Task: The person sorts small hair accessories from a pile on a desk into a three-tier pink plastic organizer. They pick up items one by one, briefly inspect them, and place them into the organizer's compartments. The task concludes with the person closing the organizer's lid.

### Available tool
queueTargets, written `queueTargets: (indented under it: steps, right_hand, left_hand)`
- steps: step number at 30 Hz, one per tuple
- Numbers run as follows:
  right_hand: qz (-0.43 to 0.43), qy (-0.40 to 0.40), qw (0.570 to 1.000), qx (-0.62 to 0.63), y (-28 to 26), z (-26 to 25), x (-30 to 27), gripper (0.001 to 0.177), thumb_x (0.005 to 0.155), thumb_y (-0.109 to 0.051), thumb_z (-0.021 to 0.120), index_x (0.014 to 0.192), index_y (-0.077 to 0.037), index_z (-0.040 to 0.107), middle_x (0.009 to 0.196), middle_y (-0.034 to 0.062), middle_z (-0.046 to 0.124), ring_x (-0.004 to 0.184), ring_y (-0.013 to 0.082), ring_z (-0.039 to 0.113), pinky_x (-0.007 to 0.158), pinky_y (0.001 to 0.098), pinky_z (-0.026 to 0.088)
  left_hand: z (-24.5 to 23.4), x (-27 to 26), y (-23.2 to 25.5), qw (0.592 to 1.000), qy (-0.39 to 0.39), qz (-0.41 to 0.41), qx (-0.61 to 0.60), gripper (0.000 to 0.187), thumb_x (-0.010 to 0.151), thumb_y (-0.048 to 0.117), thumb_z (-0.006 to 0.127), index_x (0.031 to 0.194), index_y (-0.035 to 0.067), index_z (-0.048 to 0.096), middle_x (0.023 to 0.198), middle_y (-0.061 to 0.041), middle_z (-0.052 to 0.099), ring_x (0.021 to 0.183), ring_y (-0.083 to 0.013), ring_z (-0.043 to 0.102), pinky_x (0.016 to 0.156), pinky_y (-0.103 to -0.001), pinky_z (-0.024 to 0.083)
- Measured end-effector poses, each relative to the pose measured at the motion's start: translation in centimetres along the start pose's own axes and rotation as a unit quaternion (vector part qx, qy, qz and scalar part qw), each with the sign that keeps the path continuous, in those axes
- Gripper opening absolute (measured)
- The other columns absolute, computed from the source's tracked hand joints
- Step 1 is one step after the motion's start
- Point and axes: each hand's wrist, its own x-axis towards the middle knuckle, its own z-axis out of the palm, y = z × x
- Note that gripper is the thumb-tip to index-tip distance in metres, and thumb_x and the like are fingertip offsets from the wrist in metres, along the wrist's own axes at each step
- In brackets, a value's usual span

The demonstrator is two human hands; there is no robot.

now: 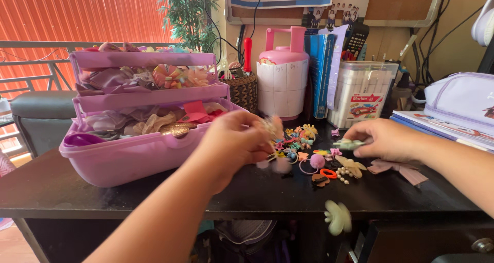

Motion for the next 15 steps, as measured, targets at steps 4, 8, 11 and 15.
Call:
queueTargets:
  steps: [4,8,11,15]
  right_hand:
    - [0.034,0.122,0.986,0.108,0.7,-0.3,-0.2,0.035,0.093,-0.007,0.074,0.128,-0.009,0.072,0.113,0.0127,0.071,0.090,0.0178,0.059,0.076,0.0342,0.047]
    - [0.039,0.118,0.900,0.418,-1.6,-1.1,-1.8,0.027,0.091,-0.013,0.064,0.118,-0.012,0.063,0.107,0.0038,0.069,0.089,0.0142,0.066,0.071,0.0308,0.051]
    - [-0.097,0.129,0.914,0.372,-4.3,-0.7,-3.6,0.029,0.091,-0.008,0.065,0.119,-0.010,0.061,0.106,0.0048,0.070,0.092,0.0145,0.068,0.070,0.0284,0.052]
    - [-0.271,0.158,0.920,0.236,-7.9,1.3,-6.0,0.035,0.085,0.005,0.067,0.118,-0.004,0.062,0.114,0.0077,0.072,0.104,0.0136,0.069,0.090,0.0254,0.057]
  left_hand:
    - [3.1,1.5,-1.5,0.969,0.029,0.078,0.232,0.028,0.085,0.024,0.073,0.103,0.003,0.069,0.086,-0.008,0.072,0.075,-0.0179,0.069,0.066,-0.032,0.055]
    - [5.3,1.6,-1.7,0.940,0.051,0.185,0.284,0.029,0.082,0.025,0.070,0.104,0.006,0.073,0.087,-0.006,0.074,0.075,-0.0183,0.073,0.069,-0.034,0.058]
    - [7.6,1.8,-1.1,0.987,0.013,0.088,0.135,0.032,0.087,0.027,0.067,0.109,0.006,0.075,0.091,-0.009,0.072,0.071,-0.0190,0.065,0.067,-0.037,0.052]
    - [9.0,2.9,0.2,0.951,-0.083,-0.152,-0.255,0.042,0.096,0.045,0.055,0.117,0.009,0.063,0.095,-0.011,0.072,0.080,-0.0196,0.069,0.073,-0.032,0.057]
